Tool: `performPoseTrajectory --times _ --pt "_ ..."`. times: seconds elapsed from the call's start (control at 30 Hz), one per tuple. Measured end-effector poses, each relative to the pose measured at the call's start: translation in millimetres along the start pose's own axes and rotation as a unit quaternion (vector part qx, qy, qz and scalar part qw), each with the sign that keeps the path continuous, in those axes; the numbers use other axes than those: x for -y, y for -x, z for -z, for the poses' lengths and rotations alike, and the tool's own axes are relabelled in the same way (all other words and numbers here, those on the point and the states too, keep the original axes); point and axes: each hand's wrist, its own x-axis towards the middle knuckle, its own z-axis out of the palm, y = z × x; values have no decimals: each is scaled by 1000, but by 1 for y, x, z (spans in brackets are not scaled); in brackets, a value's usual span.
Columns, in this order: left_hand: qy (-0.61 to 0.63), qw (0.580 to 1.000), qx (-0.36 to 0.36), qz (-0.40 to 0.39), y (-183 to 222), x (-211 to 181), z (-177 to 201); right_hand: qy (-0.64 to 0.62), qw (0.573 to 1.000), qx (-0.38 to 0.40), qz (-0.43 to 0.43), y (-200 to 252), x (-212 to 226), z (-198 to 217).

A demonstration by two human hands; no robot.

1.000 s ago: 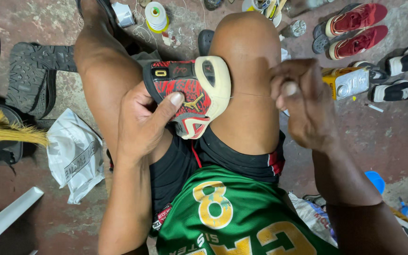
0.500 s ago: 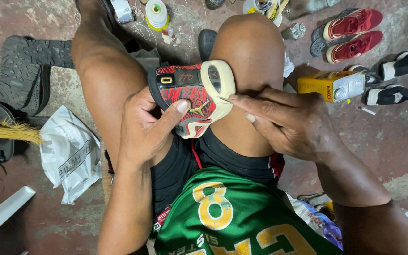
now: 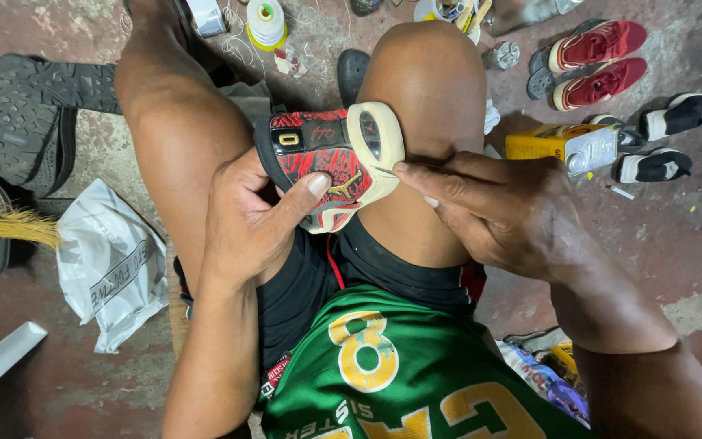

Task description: The person stitches a sneaker by hand using a needle and thread, pulling the thread through the shoe's material while holding it on their lap.

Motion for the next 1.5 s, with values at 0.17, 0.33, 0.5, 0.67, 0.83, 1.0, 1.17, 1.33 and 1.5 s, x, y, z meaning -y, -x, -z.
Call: performPoseTrajectory --times 0.17,0.33,0.5,0.67,0.83,1.0,1.17,1.33,1.5 --pt "-38 999 -8 -3 1 -5 -2 66 997 31 -9 -3 18 15" --pt "-130 989 -12 -63 1 -10 -6 215 974 68 24 -3 41 32" --pt "-156 981 -28 -116 3 -10 -14 280 936 212 -32 -8 50 38" --pt "-173 977 -26 -119 2 -8 -11 295 936 185 43 -22 54 42" --pt "-167 978 -17 -124 1 -5 -6 312 927 202 44 -37 55 40" --pt "-166 977 -14 -137 -1 -3 -6 311 929 179 93 -47 52 26" --pt "-166 982 12 -86 6 -13 3 315 919 228 62 -44 51 36" --pt "-214 969 -8 -123 16 -26 1 313 933 162 74 -32 50 45" --pt "-390 908 4 -153 10 -27 -11 296 946 126 48 -27 45 46"
